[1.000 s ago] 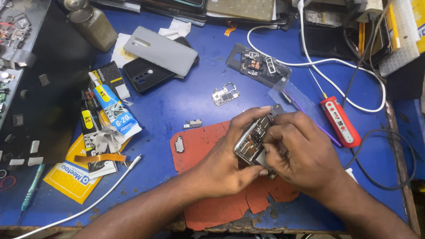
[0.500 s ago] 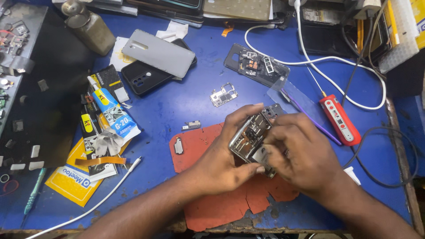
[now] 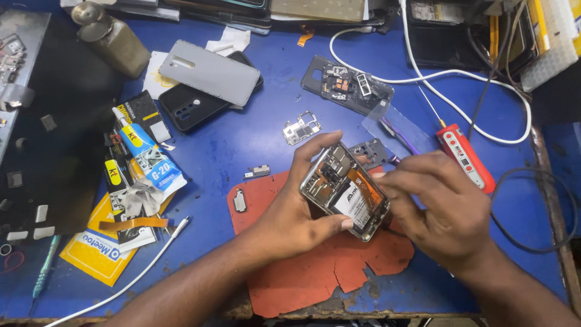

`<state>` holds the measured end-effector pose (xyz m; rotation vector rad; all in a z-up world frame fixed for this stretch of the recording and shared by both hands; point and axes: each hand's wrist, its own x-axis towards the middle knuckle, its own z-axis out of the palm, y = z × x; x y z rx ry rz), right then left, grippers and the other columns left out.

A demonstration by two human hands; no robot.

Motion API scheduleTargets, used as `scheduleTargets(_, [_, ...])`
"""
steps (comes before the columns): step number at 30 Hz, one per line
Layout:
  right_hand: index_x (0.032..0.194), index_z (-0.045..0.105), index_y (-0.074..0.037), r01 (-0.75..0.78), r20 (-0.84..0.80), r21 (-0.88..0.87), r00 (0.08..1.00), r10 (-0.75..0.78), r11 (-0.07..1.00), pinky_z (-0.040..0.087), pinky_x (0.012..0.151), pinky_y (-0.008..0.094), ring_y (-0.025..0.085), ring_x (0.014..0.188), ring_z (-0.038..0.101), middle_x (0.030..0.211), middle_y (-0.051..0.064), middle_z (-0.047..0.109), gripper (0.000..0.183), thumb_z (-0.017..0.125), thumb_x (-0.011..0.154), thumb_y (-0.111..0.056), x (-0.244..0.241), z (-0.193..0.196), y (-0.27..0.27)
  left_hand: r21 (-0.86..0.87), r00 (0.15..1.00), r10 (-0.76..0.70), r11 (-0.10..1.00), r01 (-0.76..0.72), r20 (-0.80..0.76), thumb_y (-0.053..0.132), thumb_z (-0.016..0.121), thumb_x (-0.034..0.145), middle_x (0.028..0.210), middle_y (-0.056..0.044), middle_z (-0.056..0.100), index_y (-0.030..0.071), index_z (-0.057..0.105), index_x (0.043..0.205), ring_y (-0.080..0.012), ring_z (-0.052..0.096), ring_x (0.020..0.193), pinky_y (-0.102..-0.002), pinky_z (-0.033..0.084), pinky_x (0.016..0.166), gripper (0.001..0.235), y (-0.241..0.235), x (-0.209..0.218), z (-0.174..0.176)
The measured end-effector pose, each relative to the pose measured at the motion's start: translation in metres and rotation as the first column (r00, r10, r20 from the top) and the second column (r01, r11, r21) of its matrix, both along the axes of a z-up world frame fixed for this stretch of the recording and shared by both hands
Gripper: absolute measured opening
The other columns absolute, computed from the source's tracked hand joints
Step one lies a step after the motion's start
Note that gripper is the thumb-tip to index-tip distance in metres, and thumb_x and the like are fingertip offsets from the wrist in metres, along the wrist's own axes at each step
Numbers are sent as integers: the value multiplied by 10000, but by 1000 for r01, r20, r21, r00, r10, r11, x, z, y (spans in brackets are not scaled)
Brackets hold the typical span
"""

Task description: The person uses a red electric screwdriver to remove screws from a disassembled smartphone on a red mat. They then use a purple plastic pry tool to lift and disconnect internal components, including the battery and ribbon cables. The person repeatedly opens and closes the phone casing to check alignment and connections.

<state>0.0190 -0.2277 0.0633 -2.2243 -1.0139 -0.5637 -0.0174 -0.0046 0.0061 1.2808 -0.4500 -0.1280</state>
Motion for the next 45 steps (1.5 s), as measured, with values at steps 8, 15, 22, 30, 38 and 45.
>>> scheduleTargets(8, [1138,748,-76,-143,5,-32,990,143,989,556,744,339,213,862,671,975,72,663,396,791,766,52,1,-4,13,59,1000,28,998,-27,-9,-72,745,861,1397,-157,548,164,68,1645,-232,603,1319,-398,533,1133,1063,0,0,2])
scheduleTargets(15, [1207,735,-86,-158,-50,-71,987,155,985,551,720,329,208,864,666,1014,67,673,479,792,750,47,1,-6,14,-13,999,-4,1000,4,-32,-100,713,886,1539,-161,480,180,65,1635,-249,541,1425,-405,534,1172,1030,-1,0,1])
scheduleTargets(22, [1201,726,-50,-161,32,-98,986,165,982,541,717,358,243,859,662,997,77,655,445,807,769,23,0,-3,19,-12,1000,2,1000,-2,-25,-112,709,883,1542,-170,481,183,67,1640,-260,539,1432,-411,534,1169,1035,-1,-1,1])
scheduleTargets(30, [1196,709,28,-160,114,-187,976,183,969,551,706,383,268,862,664,999,103,650,461,807,747,-7,-3,4,24,-14,1000,12,1000,-11,1,-123,712,875,1520,-160,496,182,81,1643,-253,547,1425,-405,528,1170,1040,-2,0,0])
scheduleTargets(38, [1205,692,79,-199,125,-230,965,232,953,570,742,380,285,906,677,1038,126,654,515,800,713,-26,0,0,25,-82,998,33,996,-38,-60,-87,725,857,1523,-143,495,155,105,1658,-244,522,1437,-410,487,1210,1042,-3,-2,-5])
scheduleTargets(45, [1181,717,-17,-144,47,-118,987,151,982,563,786,379,290,934,680,1088,124,672,436,819,786,-170,1,9,19,-162,995,70,983,-82,-76,24,830,840,1433,-154,526,157,39,1656,-244,546,1363,-403,478,1179,1144,-3,7,-13])
